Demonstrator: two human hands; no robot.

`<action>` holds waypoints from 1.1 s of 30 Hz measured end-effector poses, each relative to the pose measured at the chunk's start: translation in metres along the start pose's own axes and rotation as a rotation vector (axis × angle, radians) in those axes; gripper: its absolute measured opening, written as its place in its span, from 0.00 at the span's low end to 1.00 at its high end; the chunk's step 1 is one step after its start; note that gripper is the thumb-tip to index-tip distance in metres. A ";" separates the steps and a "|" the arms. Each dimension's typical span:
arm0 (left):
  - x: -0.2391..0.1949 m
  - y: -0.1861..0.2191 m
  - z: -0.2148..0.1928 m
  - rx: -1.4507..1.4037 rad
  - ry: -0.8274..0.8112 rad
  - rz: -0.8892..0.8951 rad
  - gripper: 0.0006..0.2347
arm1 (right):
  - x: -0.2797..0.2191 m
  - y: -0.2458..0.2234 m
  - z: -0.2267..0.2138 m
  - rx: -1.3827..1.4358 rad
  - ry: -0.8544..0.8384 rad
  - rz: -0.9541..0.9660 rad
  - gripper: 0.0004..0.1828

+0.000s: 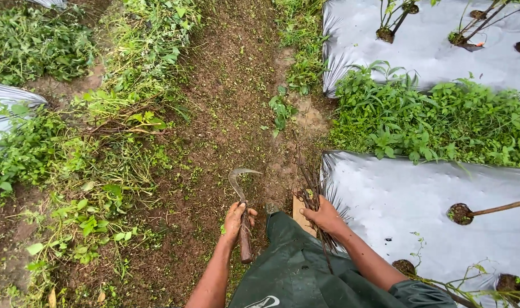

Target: Chopping papaya plant stalks with a sickle and clearing weeds in an agricultural field.

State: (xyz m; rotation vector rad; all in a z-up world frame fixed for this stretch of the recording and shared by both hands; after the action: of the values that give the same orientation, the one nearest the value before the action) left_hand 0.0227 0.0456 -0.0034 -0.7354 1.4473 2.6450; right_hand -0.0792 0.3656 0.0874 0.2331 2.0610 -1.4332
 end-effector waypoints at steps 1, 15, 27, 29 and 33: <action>-0.007 0.013 0.003 -0.012 0.026 0.012 0.13 | 0.010 -0.006 0.005 -0.017 -0.026 -0.004 0.19; -0.015 0.127 -0.086 0.316 0.558 0.150 0.30 | 0.127 -0.256 0.219 -0.643 -0.431 -0.306 0.52; -0.063 0.105 -0.090 0.061 0.976 0.168 0.31 | 0.164 -0.431 0.480 -0.727 -0.817 -0.760 0.48; -0.068 0.116 -0.078 0.028 1.014 0.180 0.31 | 0.160 -0.453 0.495 -0.777 -0.816 -0.854 0.50; -0.076 0.125 -0.069 -0.017 1.068 0.196 0.33 | 0.149 -0.446 0.498 -0.890 -0.820 -1.019 0.48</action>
State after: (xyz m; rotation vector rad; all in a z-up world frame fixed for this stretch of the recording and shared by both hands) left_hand 0.0849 -0.0661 0.0952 -2.3339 1.6712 2.4215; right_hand -0.2176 -0.2877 0.2409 -1.6445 1.8466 -0.6451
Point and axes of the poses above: each hand's wrist, its own x-axis towards the middle knuckle, its own z-axis out of the palm, y = z × x, the point moved 3 cm from there along x, towards the middle knuckle, and after that the axes turned 1 degree about z, right-handed, at the moved point
